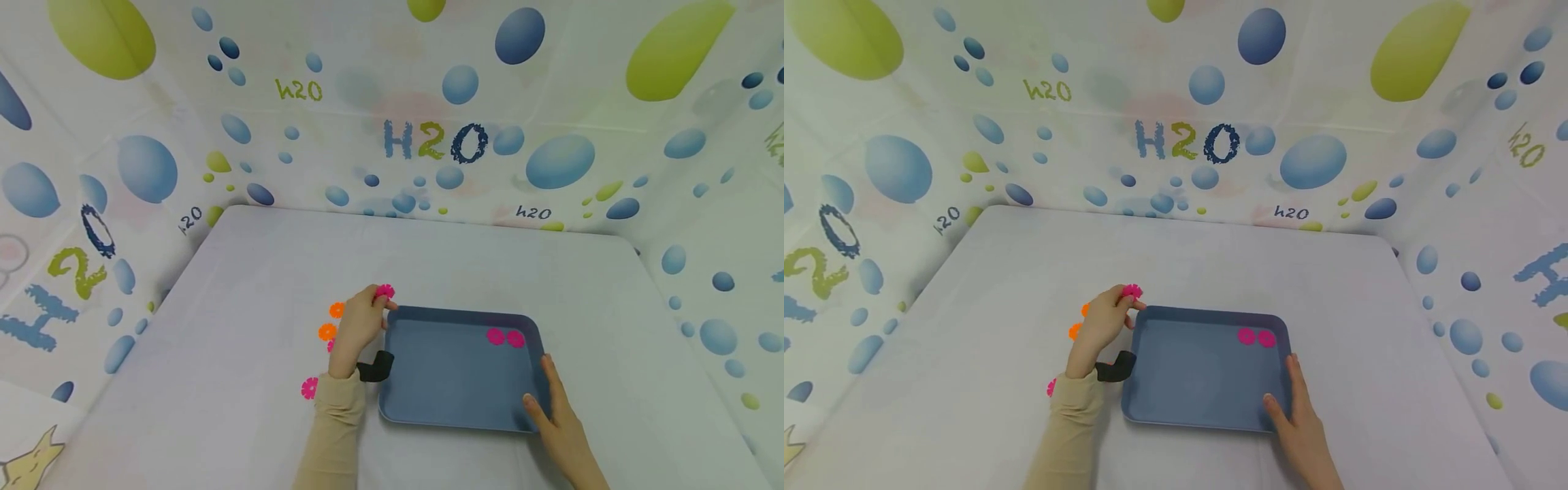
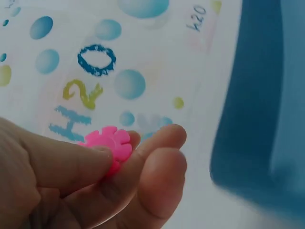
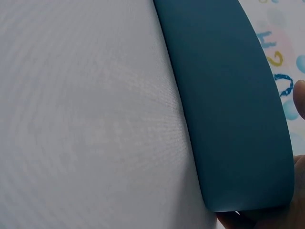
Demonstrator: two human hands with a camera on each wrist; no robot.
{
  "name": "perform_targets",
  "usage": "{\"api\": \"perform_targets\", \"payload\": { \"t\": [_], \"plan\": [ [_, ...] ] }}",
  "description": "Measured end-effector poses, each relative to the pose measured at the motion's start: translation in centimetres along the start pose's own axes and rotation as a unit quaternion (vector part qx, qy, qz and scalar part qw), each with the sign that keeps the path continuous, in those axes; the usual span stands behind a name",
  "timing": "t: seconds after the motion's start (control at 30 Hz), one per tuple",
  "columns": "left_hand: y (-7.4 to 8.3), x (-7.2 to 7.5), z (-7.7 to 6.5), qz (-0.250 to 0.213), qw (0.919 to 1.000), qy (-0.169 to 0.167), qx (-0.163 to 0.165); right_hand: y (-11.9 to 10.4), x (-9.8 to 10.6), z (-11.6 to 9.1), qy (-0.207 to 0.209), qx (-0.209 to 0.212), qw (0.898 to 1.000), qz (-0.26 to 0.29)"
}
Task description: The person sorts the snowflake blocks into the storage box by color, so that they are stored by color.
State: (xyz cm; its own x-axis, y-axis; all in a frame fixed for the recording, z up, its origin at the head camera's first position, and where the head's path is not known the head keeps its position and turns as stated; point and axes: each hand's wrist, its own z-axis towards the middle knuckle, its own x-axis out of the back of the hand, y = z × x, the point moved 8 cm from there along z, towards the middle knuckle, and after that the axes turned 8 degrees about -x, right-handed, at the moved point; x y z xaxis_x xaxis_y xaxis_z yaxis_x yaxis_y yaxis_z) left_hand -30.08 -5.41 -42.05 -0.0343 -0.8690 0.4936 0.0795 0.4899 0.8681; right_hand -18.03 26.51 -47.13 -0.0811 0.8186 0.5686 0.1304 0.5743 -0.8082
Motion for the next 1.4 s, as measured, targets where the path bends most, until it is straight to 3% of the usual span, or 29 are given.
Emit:
{"api": "perform_targets", "payload": {
  "t": [0.13, 0.27, 0.47, 0.6, 0.83, 1.0, 1.4],
  "plan": [
    [1.7, -1.5, 0.8, -0.050, 0.9982, -0.032, -0.009, 0.0, 0.0, 0.0, 0.001, 0.004, 1.000, 0.003],
    [2.7, -3.6, 1.4, -0.071, 0.9952, -0.066, -0.005, 0.1, 0.0, 0.0, 0.002, 0.001, 1.000, 0.003],
    [3.9, -7.3, 2.0, -0.064, 0.9899, -0.126, -0.012, 0.1, 0.2, 0.0, 0.003, -0.003, 1.000, -0.001],
    [4.5, -9.8, 2.2, -0.052, 0.9879, -0.146, -0.005, 0.2, 0.4, 0.0, 0.007, -0.002, 1.000, -0.002],
    [4.1, -13.8, 2.0, 0.002, 0.9814, -0.192, 0.006, 0.3, 0.5, 0.1, 0.011, -0.002, 1.000, 0.003],
    [3.4, -14.7, 1.6, 0.012, 0.9796, -0.197, 0.035, -0.1, 0.5, -0.1, 0.015, 0.006, 1.000, 0.002],
    [2.7, -15.7, 2.1, 0.099, 0.9751, -0.186, 0.069, 0.2, 0.6, 0.1, 0.018, -0.001, 1.000, -0.009]
  ]
}}
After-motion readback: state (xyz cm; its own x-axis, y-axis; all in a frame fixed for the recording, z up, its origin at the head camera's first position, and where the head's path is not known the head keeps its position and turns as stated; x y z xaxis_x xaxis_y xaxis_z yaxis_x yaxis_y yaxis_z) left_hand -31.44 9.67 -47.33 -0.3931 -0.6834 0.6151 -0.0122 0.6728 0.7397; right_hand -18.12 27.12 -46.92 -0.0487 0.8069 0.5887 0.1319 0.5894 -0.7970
